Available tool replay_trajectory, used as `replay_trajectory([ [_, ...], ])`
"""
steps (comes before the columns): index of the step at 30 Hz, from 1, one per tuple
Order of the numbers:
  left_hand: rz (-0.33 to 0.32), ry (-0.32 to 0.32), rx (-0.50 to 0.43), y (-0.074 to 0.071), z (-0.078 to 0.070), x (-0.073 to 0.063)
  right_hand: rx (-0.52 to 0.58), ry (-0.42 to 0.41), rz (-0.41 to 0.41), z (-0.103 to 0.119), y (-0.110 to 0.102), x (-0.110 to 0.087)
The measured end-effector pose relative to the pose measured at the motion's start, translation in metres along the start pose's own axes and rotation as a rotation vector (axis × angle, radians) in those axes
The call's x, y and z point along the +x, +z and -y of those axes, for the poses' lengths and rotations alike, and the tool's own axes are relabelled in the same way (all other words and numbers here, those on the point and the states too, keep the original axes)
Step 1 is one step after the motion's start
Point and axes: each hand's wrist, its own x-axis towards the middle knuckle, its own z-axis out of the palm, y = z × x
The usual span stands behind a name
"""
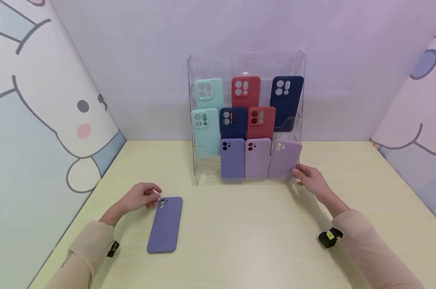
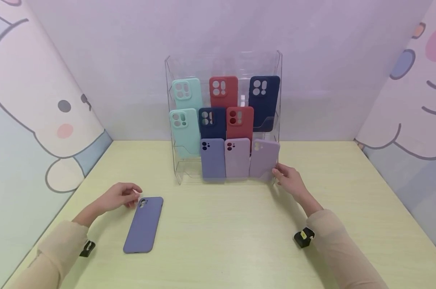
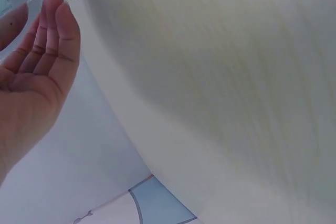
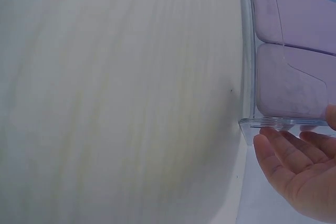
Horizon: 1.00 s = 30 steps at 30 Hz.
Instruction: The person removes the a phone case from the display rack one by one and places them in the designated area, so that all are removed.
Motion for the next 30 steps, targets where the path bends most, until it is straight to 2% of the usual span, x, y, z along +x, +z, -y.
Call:
replay_trajectory([
  [7,-0.095,0.097,0.057,0.002,-0.013,0.001,0.0,0.005,-0.002,0.0,0.0,0.0],
  [14,-0.207,0.19,0.111,0.006,-0.061,-0.011,0.005,0.016,0.001,0.001,0.0,-0.001],
  [18,-0.252,0.238,0.135,0.007,-0.071,-0.012,0.003,0.016,-0.002,0.001,0.001,-0.001],
  [22,-0.293,0.284,0.123,0.009,-0.072,-0.009,0.001,0.011,-0.008,0.001,0.001,-0.001],
  [28,-0.36,0.354,0.103,0.014,-0.054,0.01,-0.003,0.006,-0.018,0.001,0.002,-0.001],
  [30,-0.368,0.373,0.095,0.016,-0.052,0.014,-0.005,0.008,-0.018,0.001,0.002,-0.001],
])
